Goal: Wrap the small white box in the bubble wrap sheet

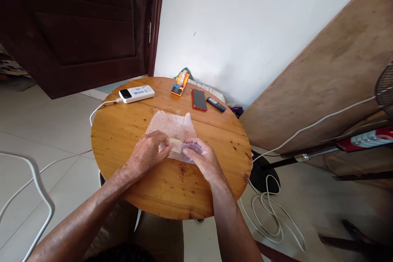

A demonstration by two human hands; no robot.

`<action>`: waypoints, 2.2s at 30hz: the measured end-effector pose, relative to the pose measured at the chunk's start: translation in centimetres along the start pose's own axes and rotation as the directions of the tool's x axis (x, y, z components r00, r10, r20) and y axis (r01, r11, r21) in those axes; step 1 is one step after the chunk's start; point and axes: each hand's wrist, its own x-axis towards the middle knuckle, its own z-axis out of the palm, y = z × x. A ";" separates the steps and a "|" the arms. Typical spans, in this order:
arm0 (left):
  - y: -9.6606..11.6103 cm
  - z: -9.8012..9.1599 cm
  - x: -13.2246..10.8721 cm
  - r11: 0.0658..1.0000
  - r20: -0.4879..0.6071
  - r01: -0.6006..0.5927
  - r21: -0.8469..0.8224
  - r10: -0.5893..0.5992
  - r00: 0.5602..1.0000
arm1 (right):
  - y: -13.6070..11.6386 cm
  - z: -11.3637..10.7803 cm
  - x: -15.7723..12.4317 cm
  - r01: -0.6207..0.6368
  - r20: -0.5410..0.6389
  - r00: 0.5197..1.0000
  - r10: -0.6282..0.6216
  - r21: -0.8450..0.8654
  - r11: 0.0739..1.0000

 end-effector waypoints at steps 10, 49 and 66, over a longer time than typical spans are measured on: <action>-0.2 0.9 1.5 0.959 0.074 0.202 -0.196 -0.191 0.979 | 0.7 1.5 0.5 -0.045 -0.050 0.997 0.058 0.223 0.974; -0.4 1.7 -0.9 0.929 0.047 0.247 -0.276 -0.243 0.969 | -0.5 2.9 -1.8 0.458 0.019 0.745 -0.667 -0.742 0.490; -1.7 -1.1 -1.6 0.915 0.090 0.293 -0.275 -0.279 0.956 | -0.8 3.8 -2.1 0.448 0.256 0.817 -0.517 -0.845 0.290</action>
